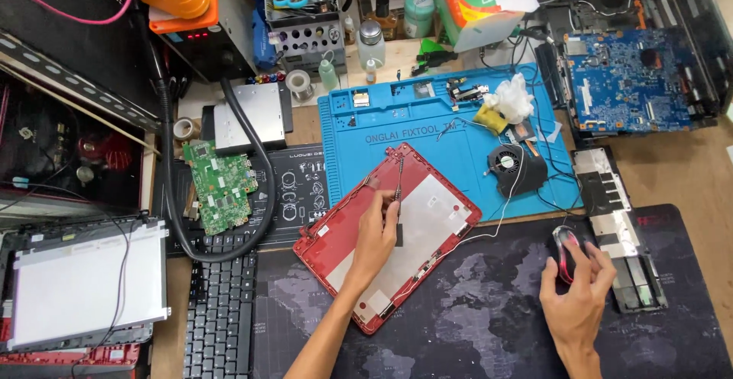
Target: Repairing a laptop by routing internal cables and positioning components using tweezers
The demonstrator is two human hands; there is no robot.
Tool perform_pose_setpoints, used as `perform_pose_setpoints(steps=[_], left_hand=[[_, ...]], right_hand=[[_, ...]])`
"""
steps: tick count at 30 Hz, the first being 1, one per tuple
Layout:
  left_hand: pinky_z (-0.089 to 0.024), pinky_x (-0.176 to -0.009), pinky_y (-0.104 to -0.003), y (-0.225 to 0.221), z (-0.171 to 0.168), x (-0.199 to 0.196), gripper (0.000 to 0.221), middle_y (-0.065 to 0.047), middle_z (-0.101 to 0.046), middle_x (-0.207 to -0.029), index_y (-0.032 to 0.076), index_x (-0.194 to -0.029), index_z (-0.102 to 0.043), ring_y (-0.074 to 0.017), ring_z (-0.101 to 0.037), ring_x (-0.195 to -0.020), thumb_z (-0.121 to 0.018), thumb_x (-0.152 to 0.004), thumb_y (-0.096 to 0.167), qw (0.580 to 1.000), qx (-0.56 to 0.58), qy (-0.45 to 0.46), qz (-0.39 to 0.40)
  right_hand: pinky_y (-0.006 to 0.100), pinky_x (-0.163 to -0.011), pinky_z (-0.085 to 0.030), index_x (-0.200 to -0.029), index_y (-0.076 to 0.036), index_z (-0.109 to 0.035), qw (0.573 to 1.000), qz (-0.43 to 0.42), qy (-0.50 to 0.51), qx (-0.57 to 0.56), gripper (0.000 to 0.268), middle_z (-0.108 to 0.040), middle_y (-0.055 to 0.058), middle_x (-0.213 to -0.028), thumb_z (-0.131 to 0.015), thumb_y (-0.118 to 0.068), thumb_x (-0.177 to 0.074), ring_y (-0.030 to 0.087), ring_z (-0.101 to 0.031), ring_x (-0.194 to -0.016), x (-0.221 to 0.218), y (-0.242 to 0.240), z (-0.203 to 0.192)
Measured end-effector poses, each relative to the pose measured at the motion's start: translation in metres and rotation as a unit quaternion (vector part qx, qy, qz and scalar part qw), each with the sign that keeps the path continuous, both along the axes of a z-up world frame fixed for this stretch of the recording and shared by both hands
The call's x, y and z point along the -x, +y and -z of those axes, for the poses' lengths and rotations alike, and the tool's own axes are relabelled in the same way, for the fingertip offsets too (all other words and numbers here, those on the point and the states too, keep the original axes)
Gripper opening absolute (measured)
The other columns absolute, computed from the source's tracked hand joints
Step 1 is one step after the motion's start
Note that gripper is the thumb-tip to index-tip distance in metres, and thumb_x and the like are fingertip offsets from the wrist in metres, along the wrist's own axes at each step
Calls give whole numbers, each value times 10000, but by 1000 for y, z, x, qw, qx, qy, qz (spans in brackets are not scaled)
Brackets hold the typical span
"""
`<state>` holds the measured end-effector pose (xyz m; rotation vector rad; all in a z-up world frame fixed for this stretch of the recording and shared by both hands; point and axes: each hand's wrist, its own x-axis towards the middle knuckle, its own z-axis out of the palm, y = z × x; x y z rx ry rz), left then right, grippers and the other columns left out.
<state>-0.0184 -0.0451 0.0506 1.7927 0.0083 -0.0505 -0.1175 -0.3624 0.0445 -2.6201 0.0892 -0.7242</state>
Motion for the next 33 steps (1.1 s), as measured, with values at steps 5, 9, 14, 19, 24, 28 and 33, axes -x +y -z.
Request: perform_pose_setpoints(steps=[5, 9, 14, 19, 24, 28, 33], left_hand=[[-336, -655, -340, 1, -1, 1, 169, -7, -498, -791, 95, -1130, -547, -147, -409, -684, -458, -1086, 232, 1000, 4, 4, -8], [-312, -624, -328, 0, -1, 3, 189, 9, -450, -750, 90, -1126, -556, -126, -373, -645, -454, -1092, 244, 1000, 10, -15, -4], [-348, -640, -329, -1, 0, 2, 193, -3, -516, -804, 87, -1137, -560, -137, -424, -675, -463, -1080, 244, 1000, 5, -13, -12], [-369, -658, -330, -1, 0, 2, 206, -12, -553, -843, 79, -1149, -565, -142, -455, -705, -466, -1078, 245, 1000, 9, -19, -15], [-357, -638, -325, 0, -2, 3, 200, 8, -494, -773, 87, -1147, -562, -128, -424, -668, -459, -1084, 247, 1000, 7, -3, -12], [-375, -659, -332, 0, 0, 3, 202, 5, -518, -794, 91, -1149, -566, -136, -450, -693, -465, -1080, 253, 1000, 4, -3, -16], [-360, -639, -328, -1, 1, 3, 197, 9, -507, -776, 91, -1142, -568, -131, -432, -671, -465, -1081, 248, 1000, 4, -6, -14]], right_hand=[[542, -1044, -538, -1371, -27, -632, 1000, -25, 11, 13, 503, -403, 279, -1425, -734, -11, -879, 470, -531, -1248, -9, 12, -1], [503, -1053, -490, -1408, -148, -643, 998, -13, 51, 20, 571, -451, 254, -1413, -741, -99, -848, 404, -496, -1183, -10, 9, 7], [503, -1051, -486, -1355, -176, -676, 998, -1, 56, 11, 528, -485, 239, -1387, -728, -75, -840, 418, -508, -1211, -10, 11, 9], [495, -1048, -483, -1337, -172, -686, 998, 1, 58, 8, 507, -482, 235, -1387, -722, -85, -839, 412, -499, -1193, -10, 10, 11], [512, -1014, -490, -1364, -182, -672, 998, 5, 66, 9, 533, -472, 240, -1388, -724, -76, -845, 421, -494, -1166, -9, 12, 8], [504, -1014, -500, -1363, -172, -677, 998, 2, 60, 9, 534, -474, 242, -1387, -736, -79, -840, 420, -498, -1175, -9, 10, 11], [481, -1018, -497, -1347, -163, -687, 999, -1, 48, 6, 518, -487, 239, -1381, -733, -60, -842, 405, -502, -1170, -10, 12, 10]])
